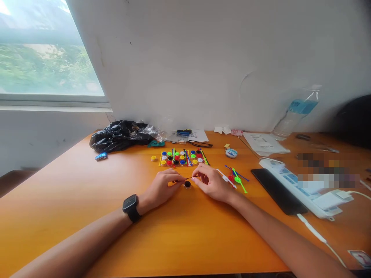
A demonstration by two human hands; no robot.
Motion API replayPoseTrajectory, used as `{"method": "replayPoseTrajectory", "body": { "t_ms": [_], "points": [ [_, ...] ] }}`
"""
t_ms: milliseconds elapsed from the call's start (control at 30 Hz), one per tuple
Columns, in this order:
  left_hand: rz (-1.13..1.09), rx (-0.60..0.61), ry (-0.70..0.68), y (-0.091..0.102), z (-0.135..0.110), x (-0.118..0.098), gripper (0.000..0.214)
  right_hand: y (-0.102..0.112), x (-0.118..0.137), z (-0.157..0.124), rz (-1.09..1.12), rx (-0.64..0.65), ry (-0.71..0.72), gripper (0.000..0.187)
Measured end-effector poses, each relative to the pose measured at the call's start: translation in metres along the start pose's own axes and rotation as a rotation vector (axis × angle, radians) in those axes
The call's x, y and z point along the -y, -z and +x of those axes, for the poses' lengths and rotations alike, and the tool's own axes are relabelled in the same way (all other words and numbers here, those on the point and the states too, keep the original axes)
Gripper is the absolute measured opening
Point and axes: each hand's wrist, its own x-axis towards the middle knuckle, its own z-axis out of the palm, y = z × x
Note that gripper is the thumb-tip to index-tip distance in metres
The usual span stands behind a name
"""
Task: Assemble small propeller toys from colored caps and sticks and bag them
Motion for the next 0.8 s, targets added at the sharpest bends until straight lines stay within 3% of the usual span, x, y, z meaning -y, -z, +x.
{"method": "replayPoseTrajectory", "body": {
  "t_ms": [500, 800],
  "points": [
    [0.021, 0.142, 0.004, -0.0013, 0.0010, 0.0008, 0.019, 0.0002, 0.0019, -0.0012, -0.016, 0.113, -0.077, 0.012],
    [0.282, 0.170, -0.132, -0.0021, 0.0003, -0.0016, 0.011, -0.0056, 0.0001, -0.0007, -0.023, 0.119, -0.051, 0.016]
  ]
}}
